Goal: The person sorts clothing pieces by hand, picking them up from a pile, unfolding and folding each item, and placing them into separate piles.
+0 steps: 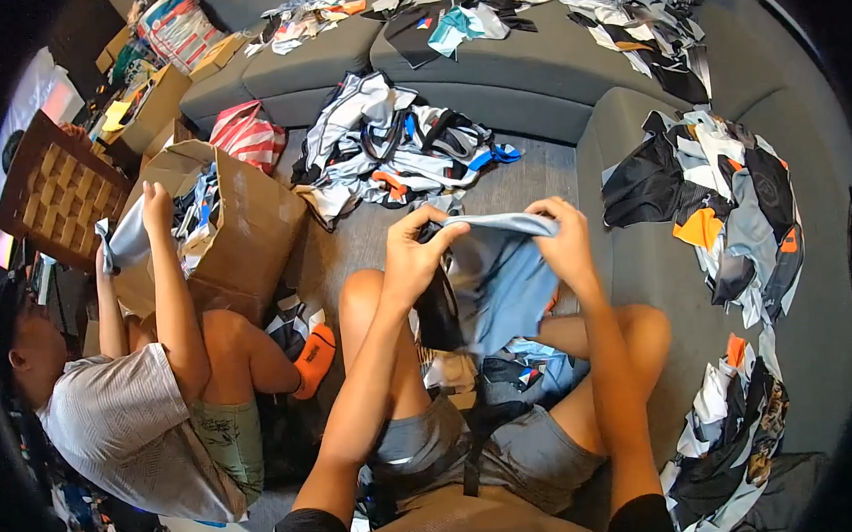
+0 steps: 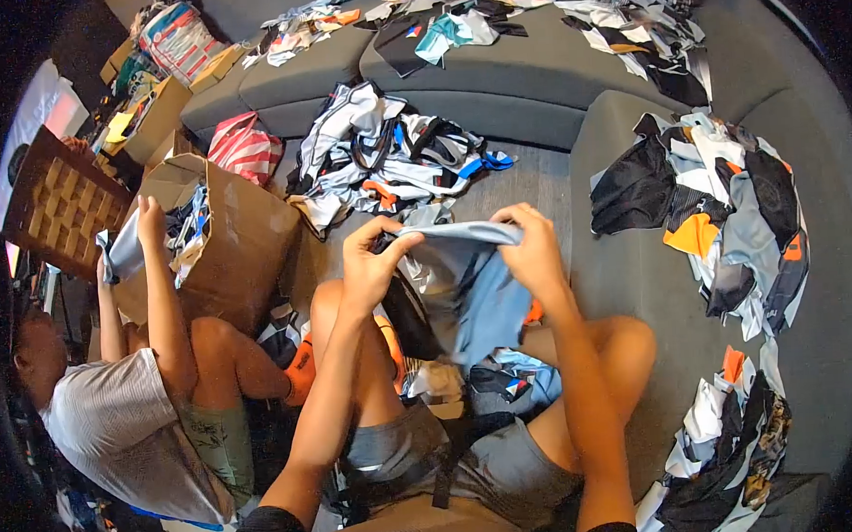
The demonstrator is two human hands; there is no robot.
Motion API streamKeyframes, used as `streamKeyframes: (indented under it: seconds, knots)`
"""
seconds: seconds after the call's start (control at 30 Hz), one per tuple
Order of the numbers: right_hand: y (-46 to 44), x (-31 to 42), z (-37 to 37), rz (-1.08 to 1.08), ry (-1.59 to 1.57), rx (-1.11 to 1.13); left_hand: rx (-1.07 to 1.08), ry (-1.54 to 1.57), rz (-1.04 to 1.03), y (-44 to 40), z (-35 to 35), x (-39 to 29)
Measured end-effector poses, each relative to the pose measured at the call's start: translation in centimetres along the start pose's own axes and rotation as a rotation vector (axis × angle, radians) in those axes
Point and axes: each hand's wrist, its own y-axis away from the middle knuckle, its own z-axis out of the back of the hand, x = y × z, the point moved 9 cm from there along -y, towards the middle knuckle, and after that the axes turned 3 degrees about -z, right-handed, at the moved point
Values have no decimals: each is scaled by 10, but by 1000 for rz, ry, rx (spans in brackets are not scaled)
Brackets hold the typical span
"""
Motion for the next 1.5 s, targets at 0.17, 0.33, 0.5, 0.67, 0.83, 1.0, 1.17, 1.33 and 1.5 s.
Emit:
streamKeyframes:
  seconds: [0.17,0.33,0.5,0.67,0.83,1.0,1.17,1.33,1.5]
  knots:
    - [-5,-4,45,54,200,-225,-41,24,33,-1,9,3]
    - [-3,-28,73,-131,30,-294,-58,5,34,-1,17,7]
    - [-4,-27,77,-132,65,-331,-3,-13,51,-3,22,8]
    - [-3,-23,57,-147,115,-240,-120,53,49,-3,40,6]
    - [-4,-19,47,-181,99,-161,-239,18,-140,-4,55,-9]
    - [-5,-15,45,-93,74,-158,-255,-160,-360,-5,52,-23]
    - [-6,-11,46,-41,65,-155,-157,-38,-119,-4,42,-6]
    - [-5,-8,45,-43,24,-86,-78,-24,-121,-4,39,-2]
    - [-5,-11,38,-95,-85,25,70,26,-33,-5,27,11]
